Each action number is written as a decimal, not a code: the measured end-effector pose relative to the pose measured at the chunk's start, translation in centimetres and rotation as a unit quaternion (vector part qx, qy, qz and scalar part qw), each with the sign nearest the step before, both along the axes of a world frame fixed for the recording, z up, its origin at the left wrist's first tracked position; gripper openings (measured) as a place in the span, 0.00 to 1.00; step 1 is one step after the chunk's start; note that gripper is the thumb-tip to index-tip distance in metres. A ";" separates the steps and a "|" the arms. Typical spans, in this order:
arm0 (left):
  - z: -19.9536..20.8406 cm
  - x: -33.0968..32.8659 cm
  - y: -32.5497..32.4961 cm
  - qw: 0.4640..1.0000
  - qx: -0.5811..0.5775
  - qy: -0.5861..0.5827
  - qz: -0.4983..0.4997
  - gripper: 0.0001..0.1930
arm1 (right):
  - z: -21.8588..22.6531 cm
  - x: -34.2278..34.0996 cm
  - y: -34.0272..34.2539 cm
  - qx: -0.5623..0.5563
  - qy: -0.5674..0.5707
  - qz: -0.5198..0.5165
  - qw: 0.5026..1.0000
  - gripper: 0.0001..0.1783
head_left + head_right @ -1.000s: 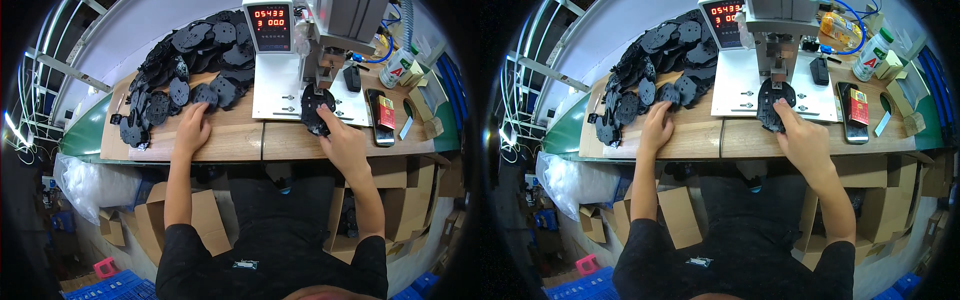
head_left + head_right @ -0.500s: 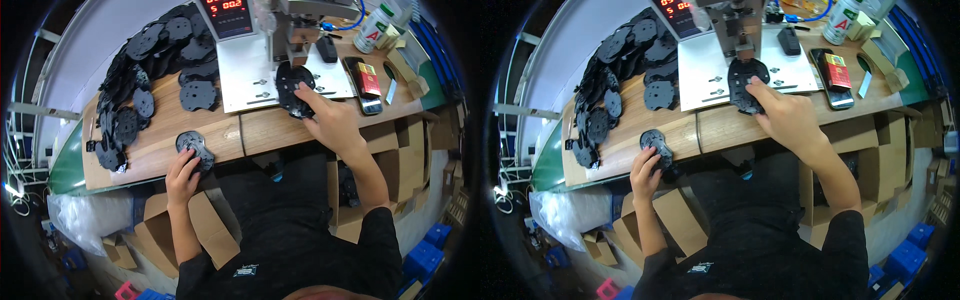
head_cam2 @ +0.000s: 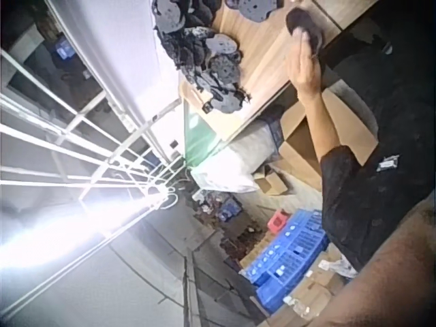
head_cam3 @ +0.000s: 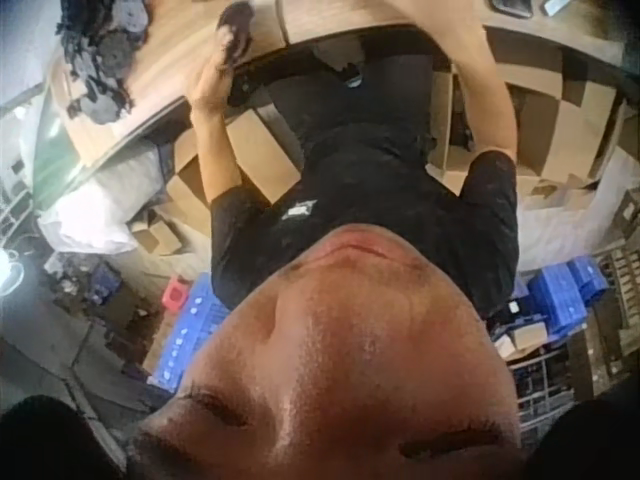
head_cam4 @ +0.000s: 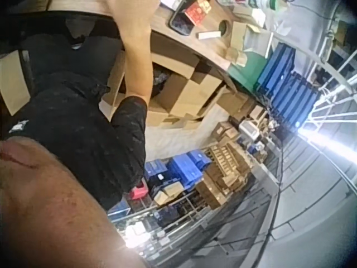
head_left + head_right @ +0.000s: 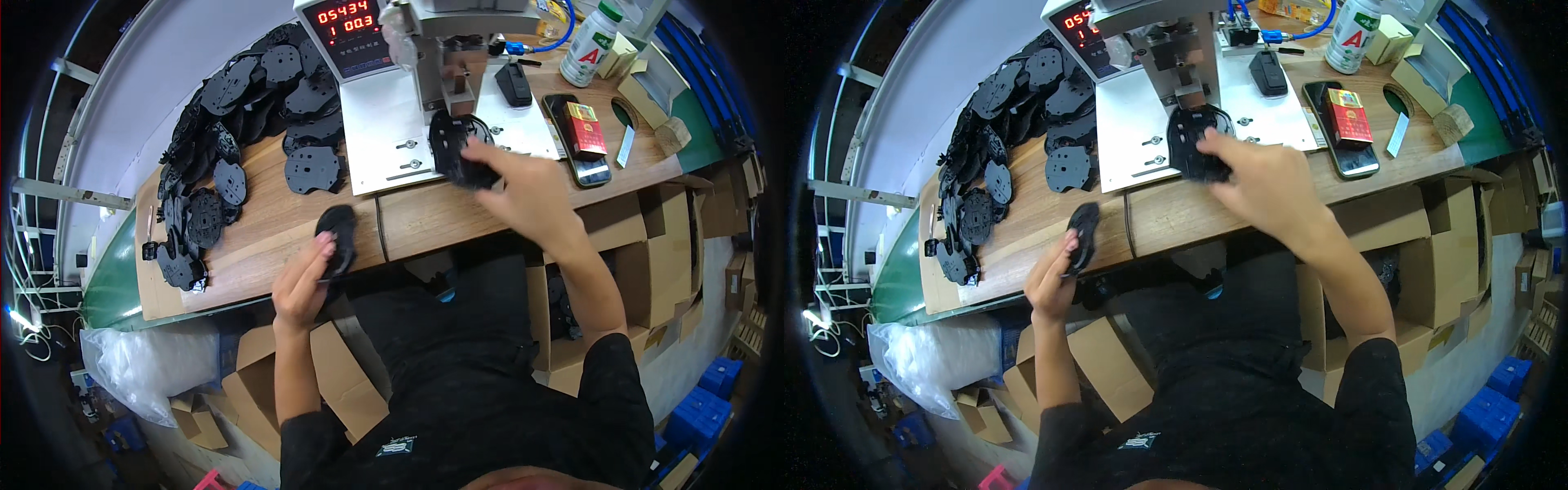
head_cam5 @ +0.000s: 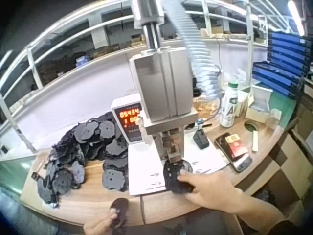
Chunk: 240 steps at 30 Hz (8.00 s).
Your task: Using a pneumatic press machine to assemble or secure components into plastic computer mouse shells on a production line.
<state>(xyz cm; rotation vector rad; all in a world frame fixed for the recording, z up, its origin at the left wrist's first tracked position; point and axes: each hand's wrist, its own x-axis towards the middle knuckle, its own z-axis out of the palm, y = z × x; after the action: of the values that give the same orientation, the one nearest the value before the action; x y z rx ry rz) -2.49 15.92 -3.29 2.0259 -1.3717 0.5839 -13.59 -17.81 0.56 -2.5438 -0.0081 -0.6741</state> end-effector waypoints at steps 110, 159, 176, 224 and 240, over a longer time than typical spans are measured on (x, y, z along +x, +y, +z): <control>1.6 2.5 -17.5 0.987 0.004 -0.029 -0.159 0.20 | -10.7 -22.8 -6.1 0.241 0.122 -0.310 0.911 0.21; 8.8 6.0 -0.7 0.918 0.334 0.213 0.030 0.20 | -1.7 -0.9 0.1 -0.083 -0.022 0.019 0.996 0.31; 6.3 1.1 -8.5 0.987 0.095 -0.036 -0.127 0.06 | 0.7 -1.2 -2.5 0.214 0.013 0.023 0.977 0.25; -2.8 8.8 -4.5 0.918 0.104 -0.046 0.379 0.34 | -2.1 0.2 0.9 -0.131 -0.048 0.014 0.990 0.24; 0.7 0.6 -1.5 0.977 0.155 0.057 0.136 0.33 | -2.5 0.3 0.2 -0.136 -0.035 0.003 0.990 0.30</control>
<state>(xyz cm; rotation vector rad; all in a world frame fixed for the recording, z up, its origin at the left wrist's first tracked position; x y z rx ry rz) -1.86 14.41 -2.59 2.4822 -1.1829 0.3773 -13.33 -17.60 -1.92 -2.7772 -0.1402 -0.8075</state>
